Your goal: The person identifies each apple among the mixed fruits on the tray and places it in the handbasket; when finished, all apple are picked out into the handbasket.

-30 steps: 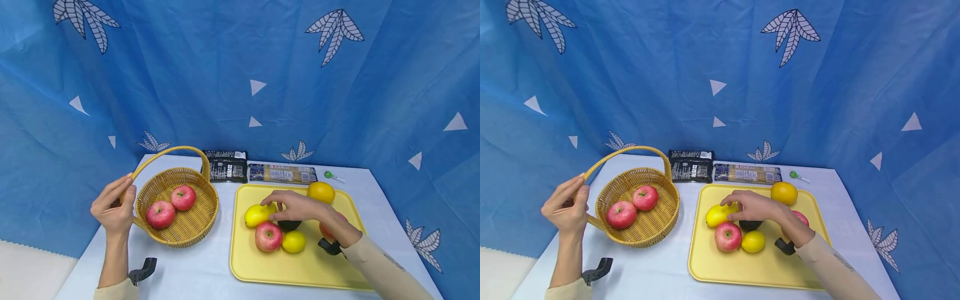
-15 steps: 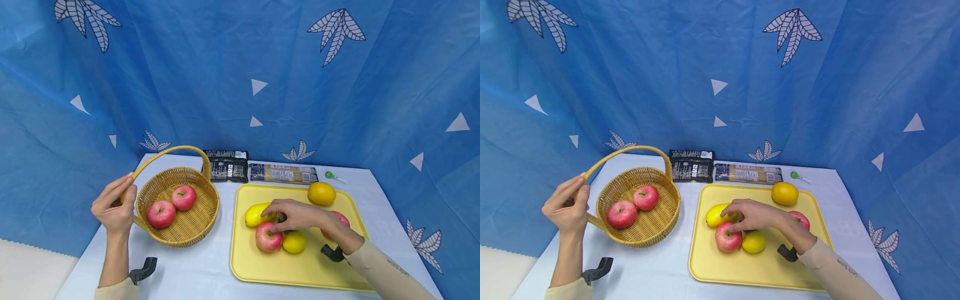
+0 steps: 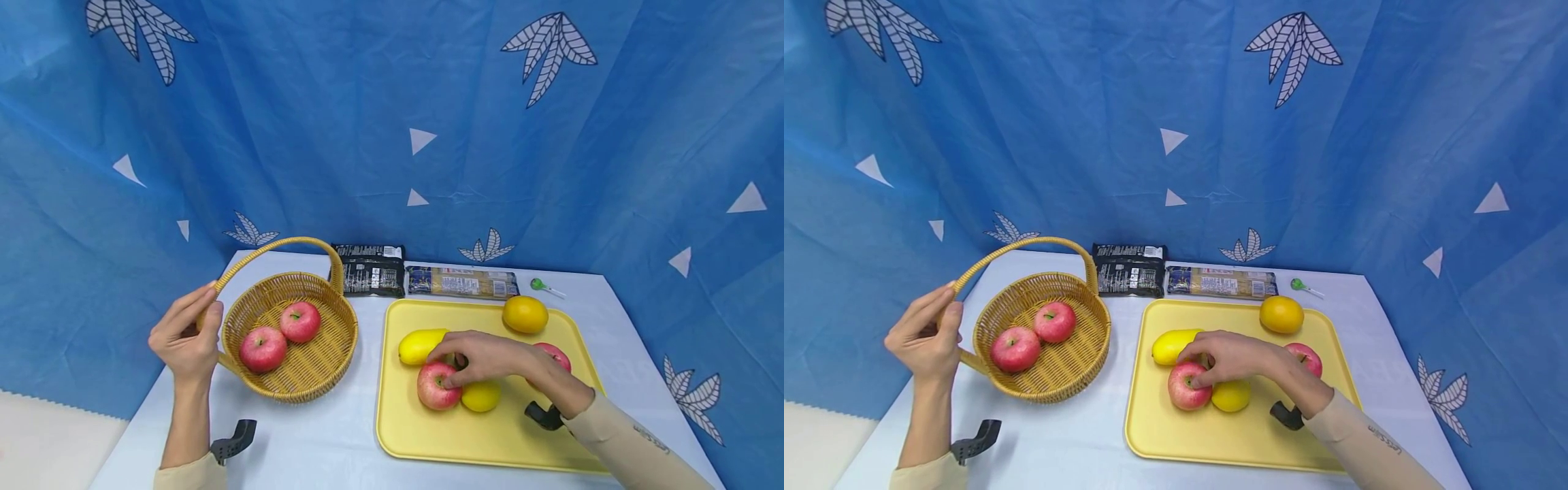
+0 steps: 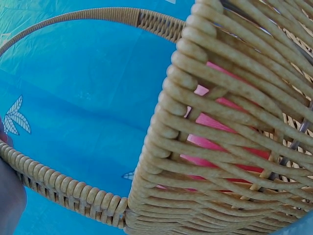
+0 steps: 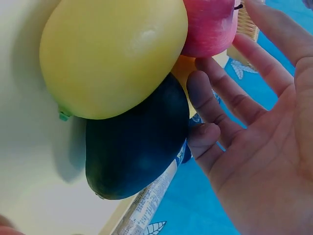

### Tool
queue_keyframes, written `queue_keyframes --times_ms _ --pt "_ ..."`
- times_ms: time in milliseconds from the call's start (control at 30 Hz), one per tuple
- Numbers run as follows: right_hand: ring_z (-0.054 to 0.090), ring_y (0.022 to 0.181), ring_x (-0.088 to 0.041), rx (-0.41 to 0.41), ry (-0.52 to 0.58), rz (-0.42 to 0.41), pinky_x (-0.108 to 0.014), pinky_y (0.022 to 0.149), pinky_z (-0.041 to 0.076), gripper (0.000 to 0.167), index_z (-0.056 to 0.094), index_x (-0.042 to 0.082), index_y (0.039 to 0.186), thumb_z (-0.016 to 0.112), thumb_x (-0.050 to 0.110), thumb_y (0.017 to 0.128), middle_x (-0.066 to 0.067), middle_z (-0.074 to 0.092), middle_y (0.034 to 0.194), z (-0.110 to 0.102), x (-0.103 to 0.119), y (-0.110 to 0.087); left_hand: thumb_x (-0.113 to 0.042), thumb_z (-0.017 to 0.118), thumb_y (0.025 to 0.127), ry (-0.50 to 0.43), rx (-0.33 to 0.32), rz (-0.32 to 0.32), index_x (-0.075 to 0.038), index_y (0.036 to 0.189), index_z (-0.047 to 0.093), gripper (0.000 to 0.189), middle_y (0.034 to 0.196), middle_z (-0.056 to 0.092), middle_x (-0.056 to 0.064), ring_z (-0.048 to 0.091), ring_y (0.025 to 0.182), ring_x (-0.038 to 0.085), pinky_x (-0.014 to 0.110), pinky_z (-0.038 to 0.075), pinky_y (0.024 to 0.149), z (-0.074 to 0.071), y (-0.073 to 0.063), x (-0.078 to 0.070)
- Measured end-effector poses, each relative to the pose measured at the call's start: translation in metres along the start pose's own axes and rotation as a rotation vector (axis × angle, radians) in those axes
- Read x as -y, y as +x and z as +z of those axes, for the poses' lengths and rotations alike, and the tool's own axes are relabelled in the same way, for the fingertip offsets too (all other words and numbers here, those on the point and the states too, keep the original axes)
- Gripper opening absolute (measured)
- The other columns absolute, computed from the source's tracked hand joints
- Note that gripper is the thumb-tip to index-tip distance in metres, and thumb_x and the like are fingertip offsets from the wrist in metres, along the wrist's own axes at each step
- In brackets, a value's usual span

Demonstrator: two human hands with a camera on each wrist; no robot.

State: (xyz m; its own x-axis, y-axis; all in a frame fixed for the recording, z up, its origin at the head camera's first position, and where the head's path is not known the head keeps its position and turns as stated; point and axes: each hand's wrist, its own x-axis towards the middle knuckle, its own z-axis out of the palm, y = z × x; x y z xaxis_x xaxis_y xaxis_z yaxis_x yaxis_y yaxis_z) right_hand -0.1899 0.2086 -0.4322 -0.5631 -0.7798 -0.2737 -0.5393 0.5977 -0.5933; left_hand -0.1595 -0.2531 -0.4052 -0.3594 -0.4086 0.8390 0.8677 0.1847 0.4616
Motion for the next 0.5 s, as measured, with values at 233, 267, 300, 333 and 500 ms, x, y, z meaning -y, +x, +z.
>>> queue_keyframes --times_ms 233,267,300,333,500 --pt "0.058 0.092 -0.022 0.023 0.003 0.016 -0.025 0.075 0.048 0.041 0.065 0.037 0.13 0.073 0.044 0.09 0.014 0.059 0.106 -0.0006 0.003 -0.0002 0.016 0.068 0.076 -0.005 0.001 -0.002 0.025 0.092 0.068 0.018 0.102 0.074 0.025 0.073 0.084 0.015 0.013 0.055 0.071 -0.0003 0.0001 0.0" --pt "0.058 0.093 -0.022 0.025 -0.001 0.017 -0.025 0.076 0.048 0.041 0.065 0.038 0.13 0.073 0.044 0.09 0.014 0.059 0.107 -0.0005 0.0032 -0.0003 0.016 0.068 0.076 -0.003 0.001 -0.002 0.025 0.092 0.068 0.018 0.102 0.074 0.025 0.073 0.084 0.016 0.013 0.055 0.072 -0.0005 -0.0001 0.0001" --pt "0.059 0.093 -0.022 0.027 -0.006 0.017 -0.025 0.076 0.048 0.041 0.065 0.038 0.13 0.073 0.043 0.09 0.015 0.059 0.108 -0.0002 0.0035 -0.0004 0.017 0.068 0.076 -0.001 0.002 -0.002 0.024 0.092 0.068 0.018 0.102 0.074 0.025 0.073 0.085 0.015 0.013 0.055 0.072 -0.0008 -0.0002 0.0004" --pt "0.058 0.094 -0.022 0.028 -0.01 0.017 -0.025 0.077 0.048 0.042 0.065 0.039 0.131 0.073 0.043 0.09 0.015 0.059 0.109 0.0 0.0037 -0.0006 0.017 0.068 0.076 0.0 0.003 -0.002 0.024 0.092 0.068 0.018 0.102 0.074 0.025 0.073 0.084 0.015 0.013 0.055 0.071 -0.0011 -0.0004 0.0006" --pt "0.058 0.095 -0.018 0.045 -0.025 0.021 -0.025 0.079 0.048 0.044 0.063 0.041 0.132 0.073 0.041 0.089 0.016 0.058 0.112 0.0012 0.0053 -0.0004 0.017 0.068 0.076 0.0 0.003 -0.002 0.024 0.092 0.068 0.018 0.102 0.074 0.025 0.073 0.084 0.015 0.013 0.055 0.071 -0.0022 -0.0009 0.0017"
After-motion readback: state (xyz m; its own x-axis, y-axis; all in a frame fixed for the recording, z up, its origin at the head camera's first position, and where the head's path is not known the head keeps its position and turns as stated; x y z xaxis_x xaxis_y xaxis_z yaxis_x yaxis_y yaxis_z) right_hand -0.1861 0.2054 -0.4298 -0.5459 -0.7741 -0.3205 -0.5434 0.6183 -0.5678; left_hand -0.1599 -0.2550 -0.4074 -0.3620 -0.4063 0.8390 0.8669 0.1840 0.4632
